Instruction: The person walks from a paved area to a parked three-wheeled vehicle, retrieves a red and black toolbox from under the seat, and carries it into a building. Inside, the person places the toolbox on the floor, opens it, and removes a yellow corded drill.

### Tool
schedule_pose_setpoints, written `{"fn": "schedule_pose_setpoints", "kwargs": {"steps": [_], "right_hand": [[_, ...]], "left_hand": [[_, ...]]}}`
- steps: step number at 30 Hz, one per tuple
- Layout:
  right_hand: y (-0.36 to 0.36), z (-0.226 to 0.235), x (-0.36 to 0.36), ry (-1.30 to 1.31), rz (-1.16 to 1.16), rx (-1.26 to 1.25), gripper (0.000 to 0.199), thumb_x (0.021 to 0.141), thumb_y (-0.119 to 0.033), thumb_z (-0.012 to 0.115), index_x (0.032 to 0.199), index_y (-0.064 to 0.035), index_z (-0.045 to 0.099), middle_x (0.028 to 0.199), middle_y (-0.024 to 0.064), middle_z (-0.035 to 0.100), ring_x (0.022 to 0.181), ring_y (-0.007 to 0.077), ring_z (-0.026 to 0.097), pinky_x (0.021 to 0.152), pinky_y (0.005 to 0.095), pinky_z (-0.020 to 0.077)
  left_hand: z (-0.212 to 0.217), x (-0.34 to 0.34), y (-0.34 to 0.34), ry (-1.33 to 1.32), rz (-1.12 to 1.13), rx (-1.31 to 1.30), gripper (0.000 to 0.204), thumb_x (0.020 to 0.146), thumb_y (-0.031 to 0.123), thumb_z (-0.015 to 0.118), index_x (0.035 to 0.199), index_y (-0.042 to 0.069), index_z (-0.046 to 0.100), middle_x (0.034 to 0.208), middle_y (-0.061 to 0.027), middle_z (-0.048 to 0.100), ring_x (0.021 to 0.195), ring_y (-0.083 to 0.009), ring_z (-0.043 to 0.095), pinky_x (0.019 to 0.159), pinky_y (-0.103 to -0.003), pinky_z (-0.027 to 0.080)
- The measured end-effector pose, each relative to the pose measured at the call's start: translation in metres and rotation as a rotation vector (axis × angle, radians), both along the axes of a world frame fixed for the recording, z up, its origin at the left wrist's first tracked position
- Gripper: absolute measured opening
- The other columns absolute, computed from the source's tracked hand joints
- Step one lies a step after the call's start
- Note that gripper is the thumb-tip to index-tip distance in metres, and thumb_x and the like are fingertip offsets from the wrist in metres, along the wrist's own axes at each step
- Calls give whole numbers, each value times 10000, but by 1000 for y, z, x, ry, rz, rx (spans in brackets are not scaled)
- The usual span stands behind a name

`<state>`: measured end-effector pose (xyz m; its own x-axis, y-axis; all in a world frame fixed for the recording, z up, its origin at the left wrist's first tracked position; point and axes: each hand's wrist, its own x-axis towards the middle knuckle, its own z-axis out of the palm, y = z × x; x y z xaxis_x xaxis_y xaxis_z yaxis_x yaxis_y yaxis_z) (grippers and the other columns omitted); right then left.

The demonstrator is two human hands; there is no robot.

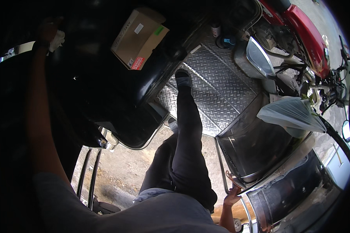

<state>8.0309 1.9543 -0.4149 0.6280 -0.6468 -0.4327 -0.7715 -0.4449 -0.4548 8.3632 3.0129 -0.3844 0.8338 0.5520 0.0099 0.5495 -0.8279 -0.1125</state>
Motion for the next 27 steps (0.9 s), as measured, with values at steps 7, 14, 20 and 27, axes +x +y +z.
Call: {"fn": "schedule_pose_setpoints", "kwargs": {"steps": [7, 14, 20, 27], "right_hand": [[-53, 21, 16, 535, 49, 232, 365, 913, -325, 744, 904, 37, 702, 867, 117, 726, 810, 184, 673, 784, 318, 500], [-81, 22, 33, 862, 49, 361, 506, 977, -442, 624, 1226, -3, 647, 1124, 106, 730, 1028, 282, 707, 738, 444, 578], [-43, 20, 72, 998, 159, 357, 493, 991, -426, 600, 1247, -5, 633, 1144, 115, 720, 1022, 296, 709, 761, 447, 581], [5, 0, 122, 1136, 276, 322, 480, 1007, -406, 573, 1271, -8, 617, 1168, 126, 709, 1014, 312, 712, 787, 450, 586]], "left_hand": [[13, 66, -7, 331, 168, -101, 947, 724, 712, 747, 1347, 18, 584, 1301, -216, 625, 1202, -340, 616, 1029, -448, 490], [29, 95, 8, 411, 199, -168, 1063, 609, 691, 842, 1340, -31, 571, 1296, -231, 624, 1166, -352, 635, 993, -438, 517], [56, 70, -107, 423, 10, -431, 881, 529, 467, 905, 1184, -59, 641, 1043, -239, 712, 990, -355, 703, 862, -421, 557], [17, 28, -220, 232, -64, -577, 613, 615, 346, 889, 1079, 30, 644, 940, -177, 718, 892, -369, 708, 786, -470, 567]]}}
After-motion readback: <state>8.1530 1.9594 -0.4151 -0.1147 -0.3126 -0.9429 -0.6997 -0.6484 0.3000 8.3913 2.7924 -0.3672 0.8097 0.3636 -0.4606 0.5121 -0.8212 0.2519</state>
